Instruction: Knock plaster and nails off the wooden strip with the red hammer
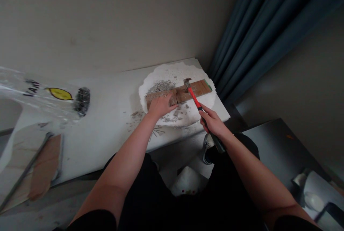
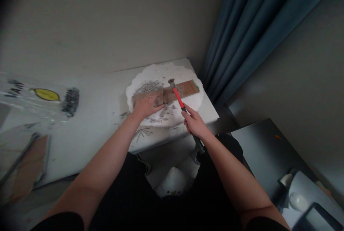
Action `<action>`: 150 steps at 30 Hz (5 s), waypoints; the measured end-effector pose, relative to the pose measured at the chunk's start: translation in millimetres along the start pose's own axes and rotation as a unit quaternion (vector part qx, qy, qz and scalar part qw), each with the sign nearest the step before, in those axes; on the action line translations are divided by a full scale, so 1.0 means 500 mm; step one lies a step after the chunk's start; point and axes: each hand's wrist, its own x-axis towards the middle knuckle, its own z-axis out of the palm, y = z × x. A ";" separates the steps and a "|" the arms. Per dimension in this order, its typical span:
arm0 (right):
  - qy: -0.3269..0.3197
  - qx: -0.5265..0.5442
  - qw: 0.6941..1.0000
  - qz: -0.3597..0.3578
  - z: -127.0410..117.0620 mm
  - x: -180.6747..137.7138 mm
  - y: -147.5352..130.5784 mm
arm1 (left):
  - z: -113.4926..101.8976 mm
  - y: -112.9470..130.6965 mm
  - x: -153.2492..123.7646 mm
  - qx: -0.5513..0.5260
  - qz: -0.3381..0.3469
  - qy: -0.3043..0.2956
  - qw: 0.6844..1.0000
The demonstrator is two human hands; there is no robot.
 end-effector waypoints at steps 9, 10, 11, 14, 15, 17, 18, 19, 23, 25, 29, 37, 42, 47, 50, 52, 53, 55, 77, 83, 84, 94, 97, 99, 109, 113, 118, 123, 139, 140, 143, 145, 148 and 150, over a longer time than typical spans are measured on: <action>0.001 -0.014 1.000 0.012 0.000 -0.009 -0.012 | -0.018 0.025 0.005 0.042 -0.053 -0.047 0.997; 0.001 -0.016 1.000 0.011 0.000 -0.009 -0.013 | -0.018 0.029 0.005 0.040 -0.060 -0.046 0.996; 0.000 -0.017 1.000 0.010 -0.001 -0.009 -0.012 | -0.019 0.032 0.005 0.037 -0.066 -0.043 0.996; -0.004 -0.018 1.000 0.009 -0.003 -0.009 -0.011 | -0.019 0.040 0.005 0.036 -0.079 -0.038 0.995; -0.006 -0.018 1.000 0.008 -0.004 -0.009 -0.010 | -0.018 0.042 0.004 0.038 -0.082 -0.036 0.995; -0.011 -0.019 1.000 0.006 -0.006 -0.011 -0.009 | -0.018 0.043 0.004 0.041 -0.085 -0.032 0.995; -0.012 -0.019 1.000 0.006 -0.008 -0.012 -0.009 | -0.017 0.042 0.004 0.039 -0.087 -0.030 0.995; -0.012 -0.020 1.000 0.007 -0.009 -0.014 -0.009 | -0.016 0.040 0.004 0.034 -0.089 -0.029 0.995; -0.011 -0.022 1.000 0.010 -0.011 -0.020 -0.010 | -0.010 0.015 0.004 -0.031 -0.103 0.015 0.994; -0.013 -0.020 1.000 0.010 -0.012 -0.022 -0.012 | -0.006 -0.004 0.001 -0.088 -0.095 0.056 0.990; -0.018 -0.021 1.000 0.011 -0.015 -0.022 -0.013 | 0.000 -0.028 -0.010 -0.149 -0.035 0.083 0.985; -0.014 -0.027 0.999 0.014 -0.013 -0.023 -0.012 | 0.006 0.007 -0.027 -0.314 0.004 0.104 0.944; -0.016 -0.029 0.999 0.013 -0.011 -0.023 -0.012 | 0.019 0.013 -0.019 -0.331 -0.027 0.145 0.932; -0.017 -0.035 0.999 0.011 -0.013 -0.021 -0.011 | 0.031 0.010 -0.020 -0.299 -0.028 0.103 0.948; -0.020 -0.035 0.999 0.011 -0.014 -0.022 -0.009 | 0.022 0.011 -0.026 -0.273 -0.025 0.105 0.956; -0.019 -0.036 0.999 0.013 -0.014 -0.023 -0.009 | 0.015 0.010 -0.028 -0.256 -0.025 0.119 0.959; -0.018 -0.036 0.999 0.014 -0.014 -0.023 -0.010 | 0.012 0.009 -0.029 -0.246 -0.023 0.125 0.961; -0.015 -0.037 0.999 0.015 -0.014 -0.024 -0.010 | 0.009 0.005 -0.030 -0.227 -0.017 0.123 0.966; -0.012 -0.045 0.999 0.024 -0.012 -0.023 -0.013 | 0.025 0.007 -0.035 -0.172 0.008 0.129 0.977; -0.012 -0.046 0.999 0.017 -0.010 -0.024 -0.016 | 0.023 0.011 -0.041 -0.179 0.022 0.136 0.974; -0.013 -0.046 0.999 0.016 -0.010 -0.024 -0.015 | 0.023 0.012 -0.041 -0.182 0.022 0.138 0.973; -0.013 -0.048 0.999 0.017 -0.009 -0.023 -0.015 | 0.030 0.005 -0.037 -0.155 0.057 0.118 0.979; -0.017 -0.049 0.999 0.013 -0.010 -0.022 -0.014 | 0.035 0.003 -0.036 -0.155 0.075 0.131 0.976; -0.017 -0.049 0.999 0.014 -0.009 -0.021 -0.013 | 0.037 0.002 -0.036 -0.155 0.084 0.139 0.974; -0.017 -0.046 0.999 0.019 -0.008 -0.023 -0.018 | 0.040 0.004 -0.037 -0.158 0.087 0.153 0.972; -0.021 -0.046 0.999 0.018 -0.009 -0.021 -0.016 | 0.043 0.004 -0.036 -0.152 0.080 0.147 0.974; -0.025 -0.024 0.999 0.015 -0.007 -0.027 -0.022 | 0.043 0.004 -0.035 -0.162 0.074 0.144 0.974; -0.047 0.006 0.999 -0.012 -0.010 -0.057 -0.049 | 0.044 0.006 -0.035 -0.198 0.041 0.133 0.970; -0.129 0.004 0.991 0.043 0.004 -0.113 -0.062 | 0.050 0.013 -0.023 -0.274 -0.018 0.125 0.953; -0.127 0.005 0.991 0.038 0.004 -0.112 -0.060 | 0.049 0.013 -0.023 -0.275 -0.017 0.126 0.953; -0.128 0.007 0.991 0.028 0.001 -0.109 -0.053 | 0.048 0.014 -0.024 -0.275 -0.015 0.126 0.953; -0.128 0.007 0.991 0.038 0.000 -0.109 -0.051 | 0.047 0.014 -0.025 -0.276 -0.016 0.124 0.953; -0.119 0.002 0.992 0.039 0.002 -0.109 -0.053 | 0.047 0.013 -0.024 -0.275 -0.014 0.126 0.953; -0.114 -0.002 0.993 0.034 0.005 -0.108 -0.055 | 0.050 0.011 -0.022 -0.270 -0.011 0.131 0.954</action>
